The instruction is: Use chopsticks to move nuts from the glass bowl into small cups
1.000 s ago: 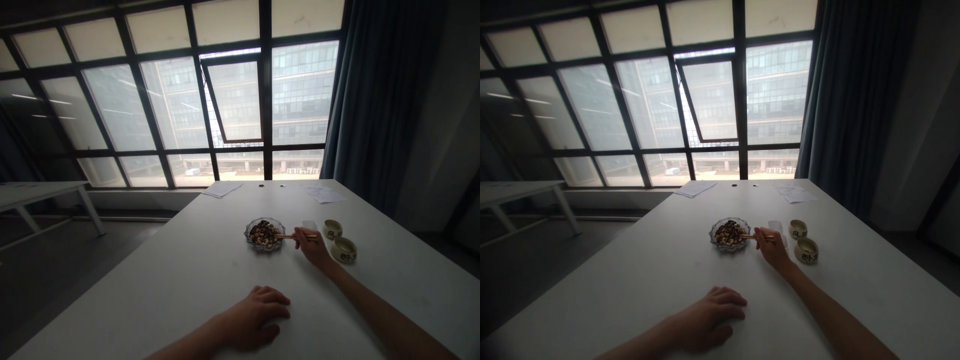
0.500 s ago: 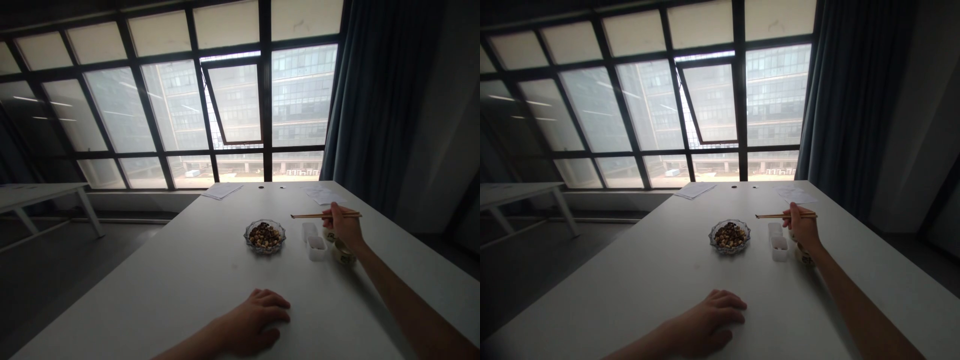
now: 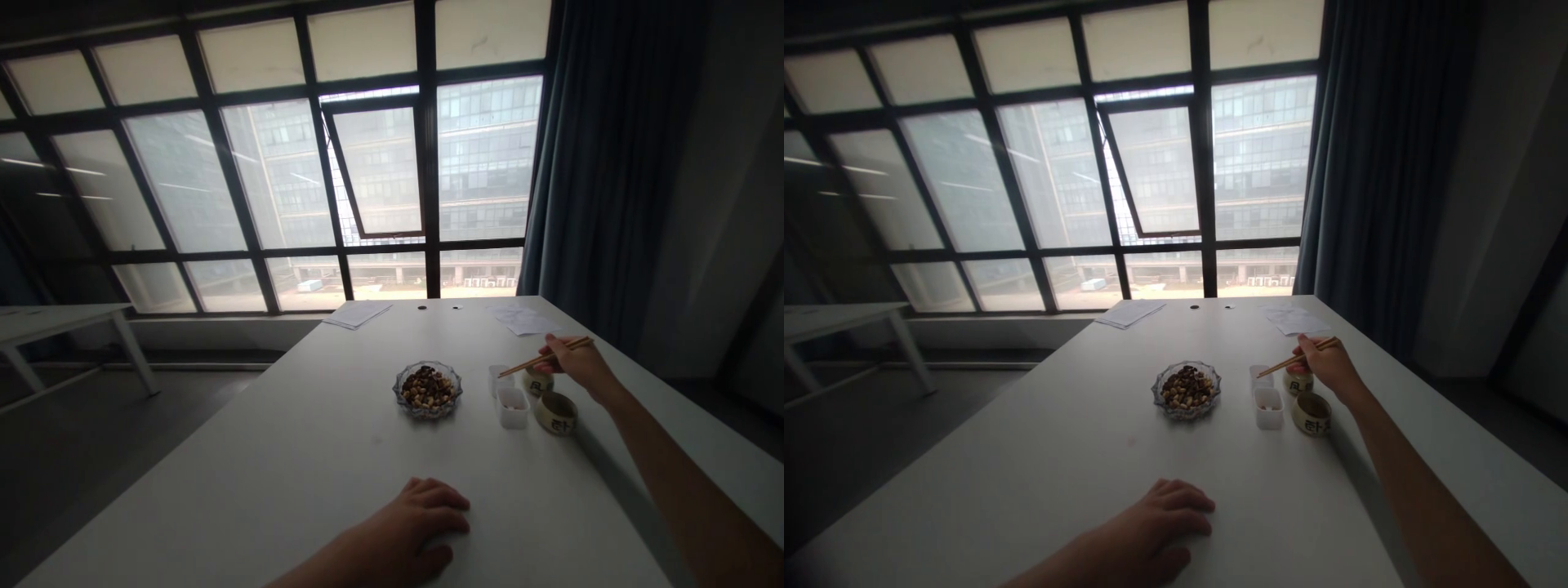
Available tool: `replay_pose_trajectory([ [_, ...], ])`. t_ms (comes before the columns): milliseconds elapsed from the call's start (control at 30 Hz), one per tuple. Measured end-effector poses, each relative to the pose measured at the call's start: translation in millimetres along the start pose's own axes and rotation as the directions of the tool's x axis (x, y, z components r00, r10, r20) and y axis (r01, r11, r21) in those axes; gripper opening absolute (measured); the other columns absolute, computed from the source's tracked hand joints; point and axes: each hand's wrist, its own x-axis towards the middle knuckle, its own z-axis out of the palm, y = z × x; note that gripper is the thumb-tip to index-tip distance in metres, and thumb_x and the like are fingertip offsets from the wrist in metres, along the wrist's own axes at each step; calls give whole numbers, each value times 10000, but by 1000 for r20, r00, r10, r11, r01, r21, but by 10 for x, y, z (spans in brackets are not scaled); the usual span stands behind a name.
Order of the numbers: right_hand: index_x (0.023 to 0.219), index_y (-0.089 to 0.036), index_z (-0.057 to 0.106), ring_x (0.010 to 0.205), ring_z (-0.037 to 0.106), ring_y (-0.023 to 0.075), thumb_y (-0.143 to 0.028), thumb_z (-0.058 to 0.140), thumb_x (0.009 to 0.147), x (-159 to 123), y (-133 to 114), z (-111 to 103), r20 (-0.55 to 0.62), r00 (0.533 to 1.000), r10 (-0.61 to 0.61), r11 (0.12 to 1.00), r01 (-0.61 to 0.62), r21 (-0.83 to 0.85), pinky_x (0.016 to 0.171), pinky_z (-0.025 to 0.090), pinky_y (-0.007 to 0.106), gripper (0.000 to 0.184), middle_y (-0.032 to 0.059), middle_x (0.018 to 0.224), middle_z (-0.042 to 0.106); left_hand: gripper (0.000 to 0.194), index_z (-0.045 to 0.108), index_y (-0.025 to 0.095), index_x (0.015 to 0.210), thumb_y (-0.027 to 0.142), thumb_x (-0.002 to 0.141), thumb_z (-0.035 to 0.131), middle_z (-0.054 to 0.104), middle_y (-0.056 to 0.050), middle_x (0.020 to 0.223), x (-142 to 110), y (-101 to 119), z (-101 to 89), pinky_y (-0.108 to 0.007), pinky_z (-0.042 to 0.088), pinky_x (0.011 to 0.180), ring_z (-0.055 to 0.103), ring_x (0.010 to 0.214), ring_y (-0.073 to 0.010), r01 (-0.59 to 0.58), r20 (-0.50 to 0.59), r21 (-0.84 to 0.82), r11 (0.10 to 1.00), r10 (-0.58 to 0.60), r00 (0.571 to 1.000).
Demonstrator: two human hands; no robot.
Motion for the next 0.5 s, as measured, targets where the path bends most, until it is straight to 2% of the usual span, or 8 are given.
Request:
replay_pose_trajectory([
  [100, 695, -149, 714, 526, 742, 222, -306, 721, 921, -49, -63, 6, -16, 999, -42, 999, 43, 14, 510, 635, 266, 275, 119, 663, 755, 447, 592, 339, 1334, 223, 907, 652, 570, -20, 1474, -6, 7, -6, -425, 308, 1198, 501, 1373, -259, 7, 6, 2, 1000, -7, 1000],
  [200, 736, -137, 731, 558, 755, 223, -407, 753, 899, -145, -123, 92, 3, 990, -144, 989, 144, 23, 529, 638, 260, 317, 121, 678, 758, 445, 592, 335, 1332, 220, 906, 652, 566, -22, 1479, 0, 10, -9, -424, 306, 1200, 501, 1372, -259, 9, 11, 4, 1000, -9, 1000],
  [333, 787, -142, 751, 614, 769, 233, -615, 748, 835, -300, -62, 339, 171, 947, -272, 962, 269, 40, 568, 645, 281, 475, 115, 726, 772, 452, 595, 325, 1324, 205, 892, 655, 576, -27, 1466, 11, 2, -2, -410, 326, 1187, 514, 1358, -256, -11, -1, 9, 1000, 11, 1000],
  [500, 845, -156, 764, 669, 775, 243, -666, 691, 854, -499, 198, 694, 351, 895, -276, 952, 304, -25, 588, 629, 287, 515, 105, 729, 775, 443, 595, 327, 1324, 223, 898, 657, 585, -33, 1454, 9, -20, 22, -414, 345, 1175, 517, 1354, -263, -3, -1, 32, 999, 3, 1000],
])
